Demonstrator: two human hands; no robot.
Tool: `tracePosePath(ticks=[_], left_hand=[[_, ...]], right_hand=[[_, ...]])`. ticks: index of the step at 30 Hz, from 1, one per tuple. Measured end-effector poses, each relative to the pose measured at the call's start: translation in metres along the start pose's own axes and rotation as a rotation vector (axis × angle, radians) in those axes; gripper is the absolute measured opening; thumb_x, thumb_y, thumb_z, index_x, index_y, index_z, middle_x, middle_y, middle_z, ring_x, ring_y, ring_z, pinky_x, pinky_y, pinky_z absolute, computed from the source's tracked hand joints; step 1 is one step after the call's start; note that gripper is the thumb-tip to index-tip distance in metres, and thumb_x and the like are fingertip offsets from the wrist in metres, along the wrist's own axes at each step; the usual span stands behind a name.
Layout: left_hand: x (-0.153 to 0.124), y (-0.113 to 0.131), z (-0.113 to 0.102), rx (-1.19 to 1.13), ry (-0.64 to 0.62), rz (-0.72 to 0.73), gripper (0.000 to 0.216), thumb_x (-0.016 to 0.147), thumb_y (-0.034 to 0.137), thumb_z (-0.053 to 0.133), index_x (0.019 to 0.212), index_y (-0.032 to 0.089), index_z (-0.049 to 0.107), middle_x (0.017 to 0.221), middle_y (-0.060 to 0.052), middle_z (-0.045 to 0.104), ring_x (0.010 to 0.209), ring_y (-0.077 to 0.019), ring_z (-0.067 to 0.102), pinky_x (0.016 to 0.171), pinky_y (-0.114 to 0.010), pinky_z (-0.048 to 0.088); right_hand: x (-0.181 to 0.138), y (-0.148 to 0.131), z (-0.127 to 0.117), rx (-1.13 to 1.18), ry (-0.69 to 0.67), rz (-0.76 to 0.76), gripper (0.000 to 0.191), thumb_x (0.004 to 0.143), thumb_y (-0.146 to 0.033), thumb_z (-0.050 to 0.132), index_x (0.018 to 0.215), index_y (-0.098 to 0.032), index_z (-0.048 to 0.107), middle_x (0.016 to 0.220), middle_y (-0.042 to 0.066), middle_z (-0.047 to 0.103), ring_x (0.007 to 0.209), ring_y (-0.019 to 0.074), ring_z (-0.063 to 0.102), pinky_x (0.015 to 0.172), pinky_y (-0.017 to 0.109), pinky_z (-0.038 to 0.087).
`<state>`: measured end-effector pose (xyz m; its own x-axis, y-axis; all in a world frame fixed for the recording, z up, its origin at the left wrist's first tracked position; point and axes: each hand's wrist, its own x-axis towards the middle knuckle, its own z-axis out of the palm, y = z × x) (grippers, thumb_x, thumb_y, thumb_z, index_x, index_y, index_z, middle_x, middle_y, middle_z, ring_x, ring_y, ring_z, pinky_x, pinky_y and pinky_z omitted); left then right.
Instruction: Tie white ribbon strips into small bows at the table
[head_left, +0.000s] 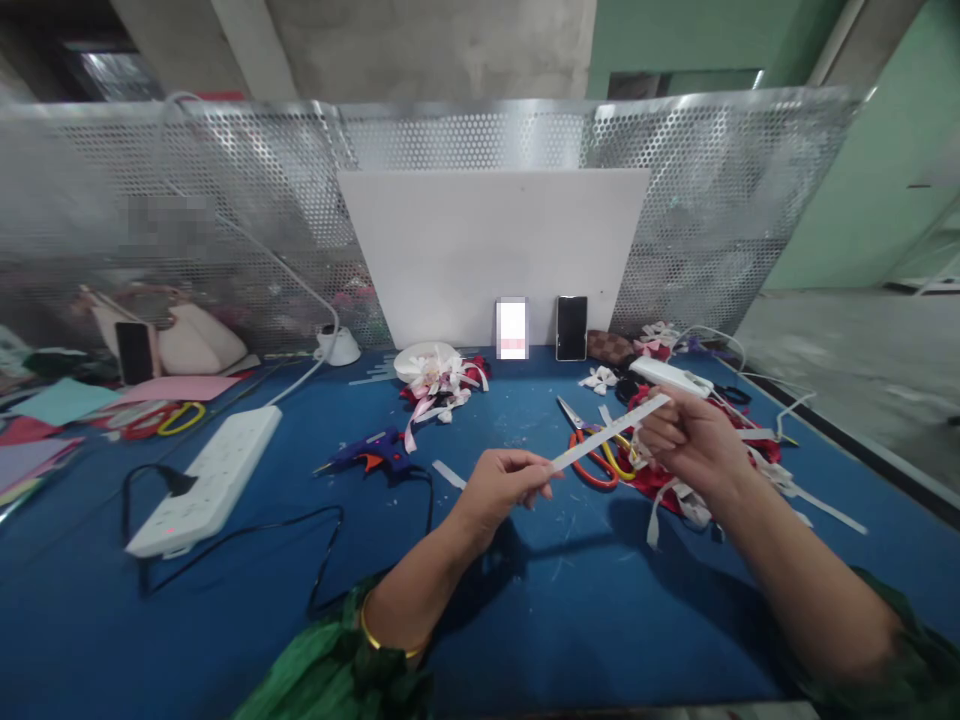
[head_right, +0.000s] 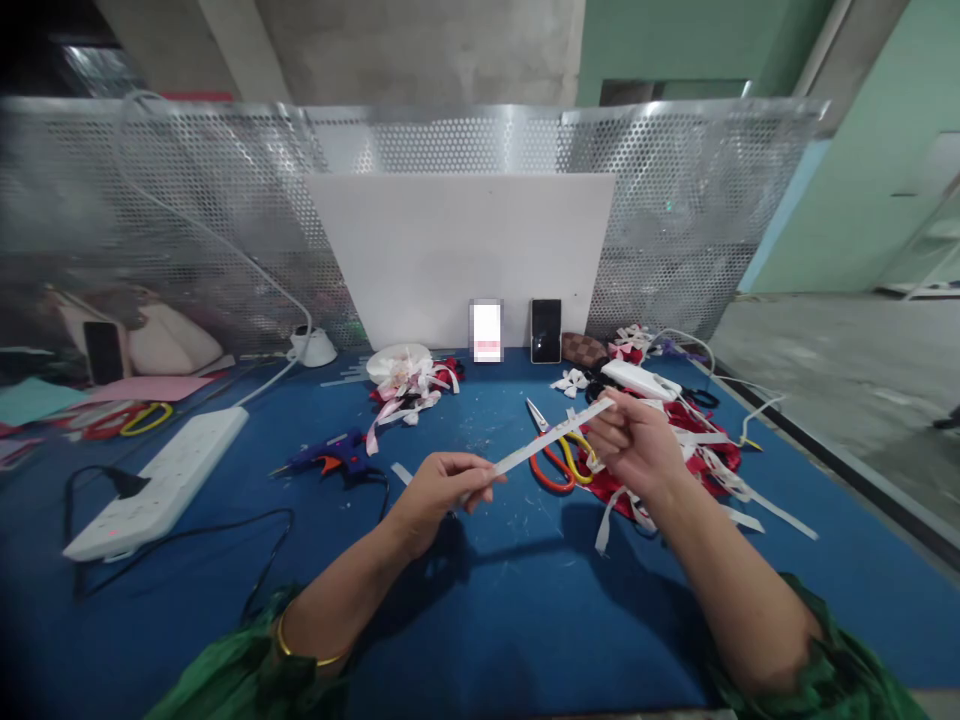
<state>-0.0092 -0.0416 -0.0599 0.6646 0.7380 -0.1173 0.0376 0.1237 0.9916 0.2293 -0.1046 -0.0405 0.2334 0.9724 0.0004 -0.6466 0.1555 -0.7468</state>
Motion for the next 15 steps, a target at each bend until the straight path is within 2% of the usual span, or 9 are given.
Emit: tracePosePath(ticks=[2,4,7,9,10,11,12,14,15], left_hand=[[0.0,0.0,0.001,-0.006,0.021,0.012,0.02,0.071,0.029,0.064,0.075,0.011,0.073,0.056,-0.003,0.06,0.045,-0.0062,0.042,0.046,-0.02,0.031],[0.0,0.0,0.002,-0.011,0.022,0.034,0.021,0.072,0.03,0.064,0.076,0.011,0.072,0.058,-0.003,0.061,0.045,-0.0061,0.042,0.046,-0.02,0.032],[0.0,0.0,0.002,-0.019,-0.014,0.049,0.022,0.075,0.032,0.062,0.077,0.011,0.071,0.06,-0.002,0.06,0.045,-0.0057,0.043,0.046,-0.02,0.033],[0.001,-0.002,0.003,-0.025,-0.031,0.049,0.024,0.078,0.034,0.06,0.077,0.012,0.069,0.059,-0.001,0.059,0.044,-0.005,0.042,0.046,-0.019,0.031],[0.001,-0.002,0.003,-0.024,-0.042,0.045,0.025,0.079,0.035,0.059,0.077,0.012,0.068,0.06,-0.001,0.059,0.044,-0.0046,0.042,0.046,-0.019,0.031],[0.001,-0.003,0.004,-0.019,-0.055,0.04,0.026,0.079,0.036,0.058,0.077,0.012,0.068,0.06,-0.001,0.058,0.044,-0.0044,0.042,0.045,-0.018,0.03],[0.001,-0.004,0.004,-0.011,-0.067,0.037,0.027,0.08,0.037,0.057,0.078,0.012,0.067,0.06,-0.001,0.058,0.043,-0.0042,0.041,0.045,-0.018,0.03],[0.0,-0.005,0.006,0.016,-0.095,0.032,0.03,0.08,0.04,0.057,0.075,0.012,0.066,0.06,-0.001,0.058,0.043,-0.0041,0.041,0.045,-0.018,0.03],[0.0,-0.006,0.006,0.03,-0.108,0.031,0.032,0.079,0.042,0.057,0.072,0.012,0.065,0.059,-0.001,0.057,0.043,-0.0041,0.041,0.045,-0.018,0.029]], right_hand=[[0.003,-0.006,-0.004,-0.049,0.039,-0.074,0.03,0.078,-0.018,0.057,0.059,-0.019,0.034,0.053,-0.008,0.019,0.043,0.0063,0.007,0.038,0.021,0.016],[0.007,-0.007,-0.008,-0.204,0.084,-0.122,0.032,0.078,-0.024,0.057,0.057,-0.02,0.033,0.052,-0.008,0.019,0.041,0.0065,0.01,0.038,0.022,0.018],[0.011,-0.002,-0.012,-0.698,0.263,-0.296,0.026,0.076,-0.035,0.059,0.062,-0.02,0.044,0.054,-0.004,0.036,0.045,0.0098,0.032,0.043,0.025,0.03],[0.01,0.005,-0.009,-1.096,0.385,-0.558,0.021,0.073,-0.037,0.063,0.08,-0.019,0.057,0.077,0.006,0.056,0.07,0.0192,0.052,0.061,0.032,0.043],[0.008,0.009,-0.005,-1.254,0.374,-0.681,0.027,0.073,-0.037,0.064,0.092,-0.018,0.06,0.094,0.01,0.06,0.087,0.0244,0.054,0.074,0.037,0.044],[0.005,0.015,-0.001,-1.368,0.297,-0.759,0.035,0.074,-0.037,0.063,0.104,-0.019,0.059,0.11,0.012,0.058,0.102,0.0277,0.051,0.085,0.041,0.041],[0.001,0.022,0.005,-1.429,0.155,-0.758,0.039,0.077,-0.037,0.061,0.111,-0.02,0.057,0.118,0.012,0.056,0.11,0.0284,0.048,0.092,0.042,0.038],[-0.009,0.038,0.016,-1.412,-0.204,-0.546,0.033,0.083,-0.037,0.054,0.112,-0.023,0.058,0.112,0.008,0.061,0.105,0.0244,0.054,0.091,0.038,0.04],[-0.014,0.045,0.021,-1.362,-0.317,-0.406,0.029,0.085,-0.038,0.053,0.108,-0.022,0.06,0.102,0.007,0.065,0.096,0.0221,0.058,0.084,0.034,0.044]])
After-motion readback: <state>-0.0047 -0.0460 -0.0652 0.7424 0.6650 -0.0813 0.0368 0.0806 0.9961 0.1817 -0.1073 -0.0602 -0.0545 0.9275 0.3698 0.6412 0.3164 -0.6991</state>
